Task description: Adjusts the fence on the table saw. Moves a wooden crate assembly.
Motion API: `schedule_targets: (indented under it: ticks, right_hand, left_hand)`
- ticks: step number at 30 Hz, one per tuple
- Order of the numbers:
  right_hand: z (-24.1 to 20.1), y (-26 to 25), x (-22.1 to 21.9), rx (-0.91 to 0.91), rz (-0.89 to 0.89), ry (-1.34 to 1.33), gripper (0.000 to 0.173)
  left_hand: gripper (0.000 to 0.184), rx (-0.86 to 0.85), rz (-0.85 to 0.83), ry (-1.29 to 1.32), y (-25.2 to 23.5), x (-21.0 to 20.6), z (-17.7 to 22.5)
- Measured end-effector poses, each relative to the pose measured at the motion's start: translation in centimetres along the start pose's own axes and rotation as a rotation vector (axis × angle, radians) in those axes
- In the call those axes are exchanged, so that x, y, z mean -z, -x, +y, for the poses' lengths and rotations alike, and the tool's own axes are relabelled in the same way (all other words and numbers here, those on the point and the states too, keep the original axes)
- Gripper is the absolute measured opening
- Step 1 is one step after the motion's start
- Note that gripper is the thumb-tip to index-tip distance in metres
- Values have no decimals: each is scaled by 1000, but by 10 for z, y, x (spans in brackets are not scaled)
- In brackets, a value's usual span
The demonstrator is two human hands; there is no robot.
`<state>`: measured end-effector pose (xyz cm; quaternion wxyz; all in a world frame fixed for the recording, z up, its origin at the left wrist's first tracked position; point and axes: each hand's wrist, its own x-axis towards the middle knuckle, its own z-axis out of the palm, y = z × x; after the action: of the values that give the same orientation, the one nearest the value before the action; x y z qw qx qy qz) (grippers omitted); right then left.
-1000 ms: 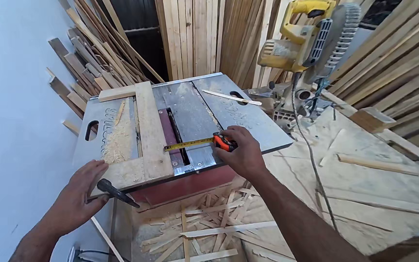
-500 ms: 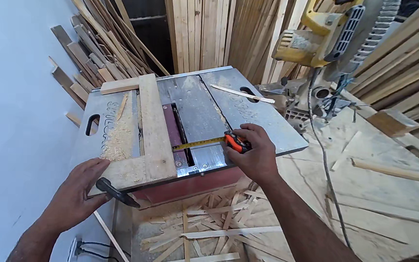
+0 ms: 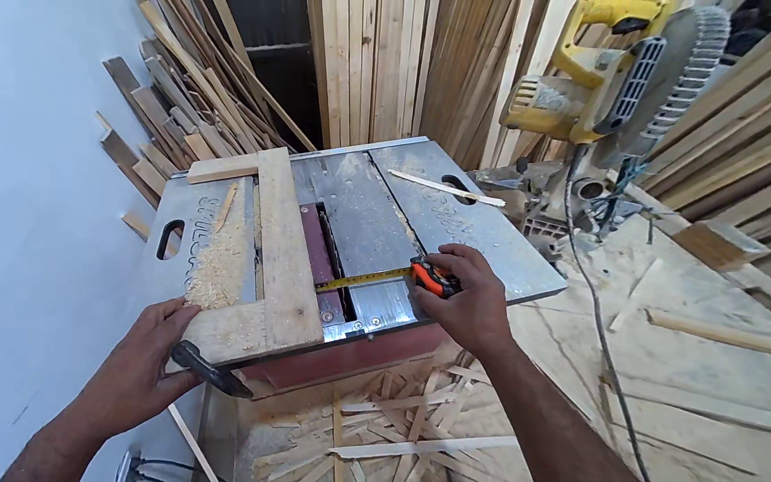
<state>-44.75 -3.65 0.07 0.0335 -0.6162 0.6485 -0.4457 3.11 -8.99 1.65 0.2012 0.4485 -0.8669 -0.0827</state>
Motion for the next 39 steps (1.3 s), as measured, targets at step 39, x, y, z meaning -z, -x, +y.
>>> schedule_targets:
  ticks: [39]
  right_hand:
    - [-1, -2, 3, -26, -16, -12, 46]
  left_hand:
    - [84, -52, 113, -51, -4, -6, 4]
